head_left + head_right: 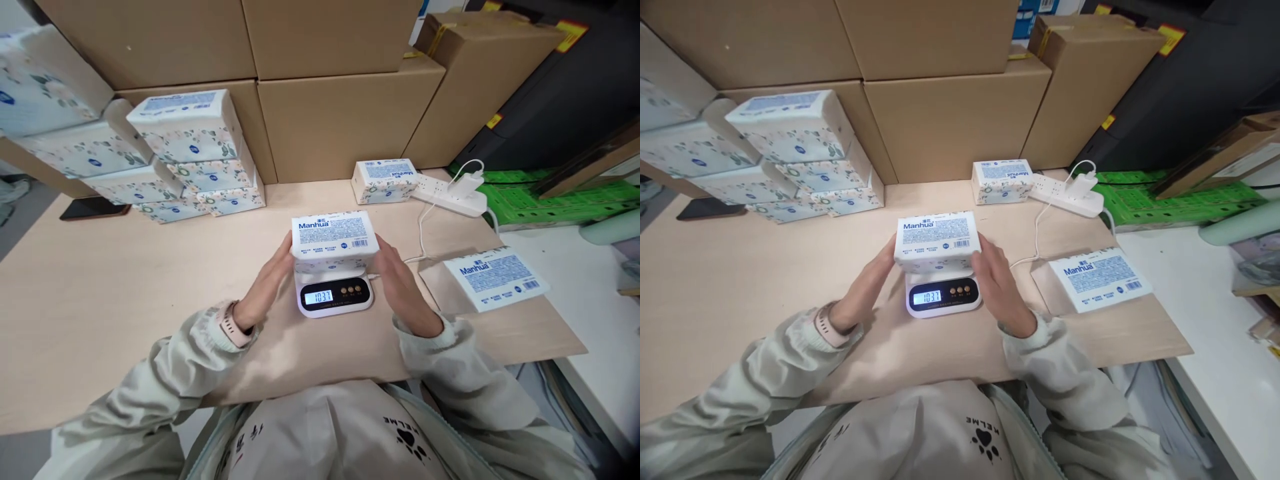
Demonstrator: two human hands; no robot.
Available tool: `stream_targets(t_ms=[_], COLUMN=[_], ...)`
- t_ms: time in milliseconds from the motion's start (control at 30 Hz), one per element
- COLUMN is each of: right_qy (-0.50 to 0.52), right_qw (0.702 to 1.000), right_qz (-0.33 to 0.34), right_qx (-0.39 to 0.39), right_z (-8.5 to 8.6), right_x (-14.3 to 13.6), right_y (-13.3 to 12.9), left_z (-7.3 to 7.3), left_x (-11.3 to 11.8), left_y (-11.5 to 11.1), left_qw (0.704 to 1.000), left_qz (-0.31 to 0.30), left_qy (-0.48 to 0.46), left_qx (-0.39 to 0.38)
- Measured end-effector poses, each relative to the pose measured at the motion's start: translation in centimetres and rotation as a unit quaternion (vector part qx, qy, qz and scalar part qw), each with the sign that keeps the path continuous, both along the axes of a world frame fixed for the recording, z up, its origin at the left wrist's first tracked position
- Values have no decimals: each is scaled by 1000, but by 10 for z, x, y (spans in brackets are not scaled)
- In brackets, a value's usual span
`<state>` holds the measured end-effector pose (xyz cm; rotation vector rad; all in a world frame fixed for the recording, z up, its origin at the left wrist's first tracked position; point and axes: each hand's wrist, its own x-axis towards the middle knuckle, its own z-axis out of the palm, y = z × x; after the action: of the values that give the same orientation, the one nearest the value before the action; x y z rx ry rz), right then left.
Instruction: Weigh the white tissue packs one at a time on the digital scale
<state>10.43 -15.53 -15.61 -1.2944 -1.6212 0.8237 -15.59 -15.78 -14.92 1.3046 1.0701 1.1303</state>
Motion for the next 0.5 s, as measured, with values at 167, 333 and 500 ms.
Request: stream_targets(t_ms=[167, 333, 500], right_qy=[-19, -19, -51], right_qw=[996, 970, 951], right_qz=[50, 80, 74], right_qx=[69, 230, 294], right_z=[52, 118, 160], right_x=[-33, -97, -190], right_y=[6, 72, 184], left_z=[37, 108, 144], left_x=[3, -38, -104], left_y=[18, 71, 140], left_qw=[992, 895, 776], left_qz=[21, 152, 330], left_qy=[-51, 56, 211], left_qx=[115, 415, 495])
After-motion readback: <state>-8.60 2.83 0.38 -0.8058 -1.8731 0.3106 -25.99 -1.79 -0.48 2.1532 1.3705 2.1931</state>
